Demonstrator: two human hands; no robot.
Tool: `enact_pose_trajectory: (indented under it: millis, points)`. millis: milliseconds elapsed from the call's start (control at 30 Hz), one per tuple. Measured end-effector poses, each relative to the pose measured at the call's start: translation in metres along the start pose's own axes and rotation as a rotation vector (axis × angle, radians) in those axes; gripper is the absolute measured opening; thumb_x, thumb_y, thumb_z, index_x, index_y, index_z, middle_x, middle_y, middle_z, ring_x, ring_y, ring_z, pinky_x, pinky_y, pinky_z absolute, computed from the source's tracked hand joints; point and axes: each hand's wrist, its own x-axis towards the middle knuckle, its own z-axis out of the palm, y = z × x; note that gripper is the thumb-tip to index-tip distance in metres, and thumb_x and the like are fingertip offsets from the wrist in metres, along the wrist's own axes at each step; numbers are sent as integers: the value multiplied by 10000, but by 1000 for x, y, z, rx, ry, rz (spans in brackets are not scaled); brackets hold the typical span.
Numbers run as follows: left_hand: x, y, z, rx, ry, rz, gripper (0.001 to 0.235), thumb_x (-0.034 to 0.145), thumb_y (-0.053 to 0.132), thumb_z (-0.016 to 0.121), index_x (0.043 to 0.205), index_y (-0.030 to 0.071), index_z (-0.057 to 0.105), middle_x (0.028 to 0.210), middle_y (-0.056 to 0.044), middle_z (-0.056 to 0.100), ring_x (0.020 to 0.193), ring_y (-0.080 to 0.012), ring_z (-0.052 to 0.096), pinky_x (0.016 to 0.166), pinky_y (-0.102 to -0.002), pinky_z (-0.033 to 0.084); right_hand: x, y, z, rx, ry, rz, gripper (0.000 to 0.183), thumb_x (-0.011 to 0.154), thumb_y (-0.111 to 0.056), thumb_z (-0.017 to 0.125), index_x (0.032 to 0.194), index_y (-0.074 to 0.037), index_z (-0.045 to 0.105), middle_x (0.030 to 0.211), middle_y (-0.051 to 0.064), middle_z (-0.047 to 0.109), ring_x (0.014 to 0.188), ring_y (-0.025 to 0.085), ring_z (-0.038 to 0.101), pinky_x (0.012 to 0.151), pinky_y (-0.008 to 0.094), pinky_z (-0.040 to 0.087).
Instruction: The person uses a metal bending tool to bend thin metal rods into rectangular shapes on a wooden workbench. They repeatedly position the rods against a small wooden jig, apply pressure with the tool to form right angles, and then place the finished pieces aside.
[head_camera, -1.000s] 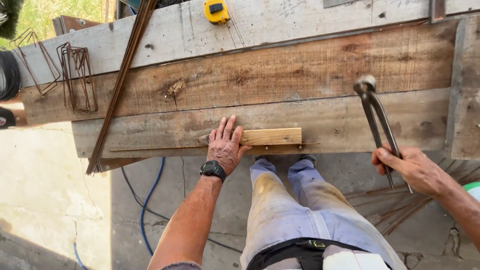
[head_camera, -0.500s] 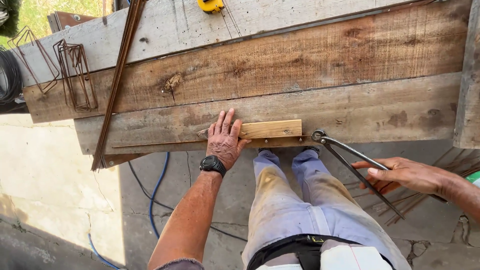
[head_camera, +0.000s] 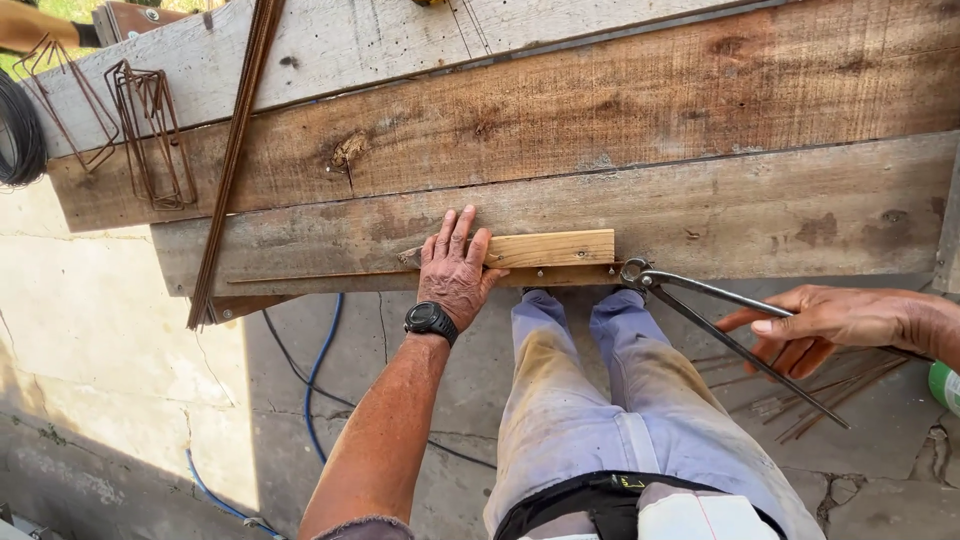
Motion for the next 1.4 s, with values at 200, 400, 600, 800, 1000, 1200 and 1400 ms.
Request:
enact_pose_trajectory:
  millis: [200, 400, 600, 800, 1000, 1200, 1400]
  points:
    - [0, 1, -3, -9, 5, 3, 577, 857, 463, 766, 1292, 145, 560, 1600, -133, 362, 1469, -393, 366, 1083, -568, 379, 32, 11, -19, 40, 28, 13, 456, 889, -217, 650, 1246, 46, 758, 974, 371, 812, 833, 461, 745, 786, 512, 567]
    - [0, 2, -5, 5, -39, -7, 584, 869, 475, 751, 1313, 152, 552, 1615, -117, 337, 1484, -393, 341, 1093, -575, 370, 34, 2, -12, -44, 5, 64, 524, 881, -378, 633, 913, 129, 757, 853, 326, 819, 777, 443, 779, 795, 511, 608]
    - [-1, -1, 0, 17, -15, -10, 590, 877, 506, 741, 1318, 168, 543, 1614, -102, 346, 1479, -386, 359, 1085, -570, 385, 77, 37, -4, -38, -117, -9, 462, 851, -313, 782, 680, 53, 558, 632, 266, 619, 572, 380, 635, 561, 448, 506]
    - [-2, -1, 6, 26, 23, 7, 619, 847, 494, 783, 1320, 174, 544, 1600, -111, 366, 1457, -413, 381, 1064, -574, 405, 123, 100, 102, 422, -95, -246, 265, 796, -107, 821, 811, 44, 604, 648, 211, 600, 581, 348, 621, 619, 488, 575]
    - [-9, -6, 16, 31, 40, 20, 612, 840, 502, 780, 1300, 169, 552, 1602, -143, 349, 1465, -437, 352, 1077, -572, 390, 172, 39, 280, 1133, 29, -579, 166, 835, -28, 738, 958, 36, 647, 732, 155, 620, 653, 311, 649, 657, 465, 615]
    - [-3, -4, 19, 5, 37, 19, 635, 848, 533, 732, 1323, 166, 523, 1589, -151, 365, 1448, -432, 362, 1087, -566, 358, 214, -34, 333, 1451, 109, -788, 121, 883, -128, 722, 935, -70, 629, 743, 113, 618, 676, 281, 682, 672, 417, 604]
    - [-4, -5, 18, -25, -103, -39, 669, 877, 560, 665, 1387, 175, 467, 1614, -143, 307, 1477, -416, 288, 1137, -565, 298, 226, -50, 341, 1485, 119, -876, 151, 892, -164, 738, 985, -87, 648, 756, 115, 651, 712, 299, 738, 720, 470, 633]
